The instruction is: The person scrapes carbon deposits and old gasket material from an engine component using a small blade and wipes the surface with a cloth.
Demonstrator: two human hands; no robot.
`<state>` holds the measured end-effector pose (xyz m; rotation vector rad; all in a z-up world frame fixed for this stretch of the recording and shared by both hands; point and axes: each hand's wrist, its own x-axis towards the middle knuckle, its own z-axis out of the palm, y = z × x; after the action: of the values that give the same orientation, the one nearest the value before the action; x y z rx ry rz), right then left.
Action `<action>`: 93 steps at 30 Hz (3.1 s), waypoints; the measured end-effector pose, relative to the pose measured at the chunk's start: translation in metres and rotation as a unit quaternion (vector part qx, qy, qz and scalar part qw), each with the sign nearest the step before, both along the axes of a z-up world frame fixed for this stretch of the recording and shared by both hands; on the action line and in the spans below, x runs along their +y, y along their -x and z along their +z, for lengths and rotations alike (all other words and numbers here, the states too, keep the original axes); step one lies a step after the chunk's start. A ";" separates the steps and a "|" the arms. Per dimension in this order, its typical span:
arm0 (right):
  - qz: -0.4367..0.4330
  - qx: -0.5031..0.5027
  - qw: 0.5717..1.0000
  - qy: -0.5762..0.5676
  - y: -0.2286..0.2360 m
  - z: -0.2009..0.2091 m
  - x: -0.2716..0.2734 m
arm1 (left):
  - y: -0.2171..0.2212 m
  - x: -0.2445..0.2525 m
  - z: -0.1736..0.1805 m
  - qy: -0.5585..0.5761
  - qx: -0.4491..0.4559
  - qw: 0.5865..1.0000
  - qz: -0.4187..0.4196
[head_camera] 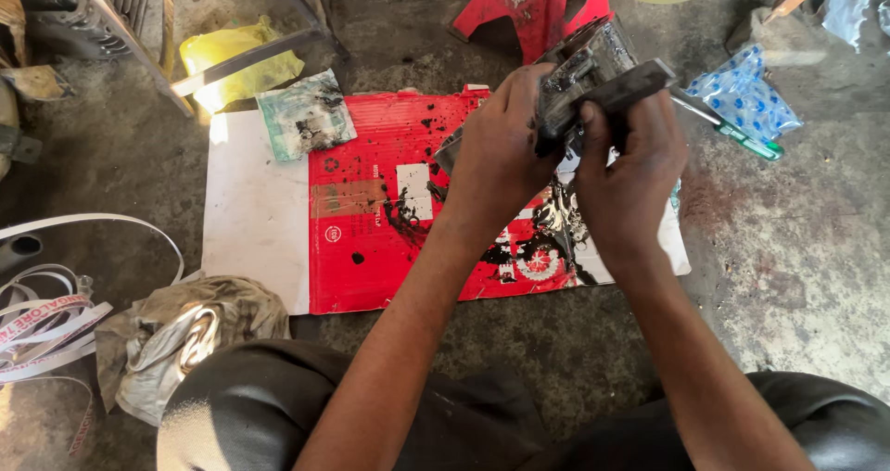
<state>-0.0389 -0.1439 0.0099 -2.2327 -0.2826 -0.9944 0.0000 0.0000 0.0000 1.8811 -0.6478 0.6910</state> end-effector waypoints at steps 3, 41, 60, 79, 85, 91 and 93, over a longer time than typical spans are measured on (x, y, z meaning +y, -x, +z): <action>0.052 0.012 0.998 -0.038 0.005 0.005 0.007 | 0.000 -0.002 0.001 0.010 0.009 1.000 0.001; 0.069 0.063 0.989 -0.112 0.009 0.014 0.007 | 0.003 0.003 0.015 -0.013 0.009 1.000 -0.020; 0.066 -0.035 0.997 -0.008 -0.006 0.047 0.009 | -0.007 0.018 0.016 0.006 0.005 0.996 -0.091; 0.061 0.048 0.997 -0.003 -0.005 0.055 0.017 | -0.013 0.014 -0.005 0.079 0.127 0.984 -0.095; 0.059 0.004 0.995 0.083 -0.001 0.053 0.015 | -0.011 0.016 0.002 0.097 0.120 0.979 -0.134; -0.002 -0.020 0.985 0.171 -0.006 0.047 0.018 | -0.010 0.014 0.008 0.075 0.110 0.985 -0.109; 0.042 -0.026 0.989 0.142 -0.004 0.046 0.018 | -0.010 0.016 0.008 0.075 0.105 0.984 -0.123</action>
<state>-0.0344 -0.1255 0.0564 -2.4268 -0.5683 -1.0207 0.0096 0.0165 0.0077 1.6717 -0.6603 0.3656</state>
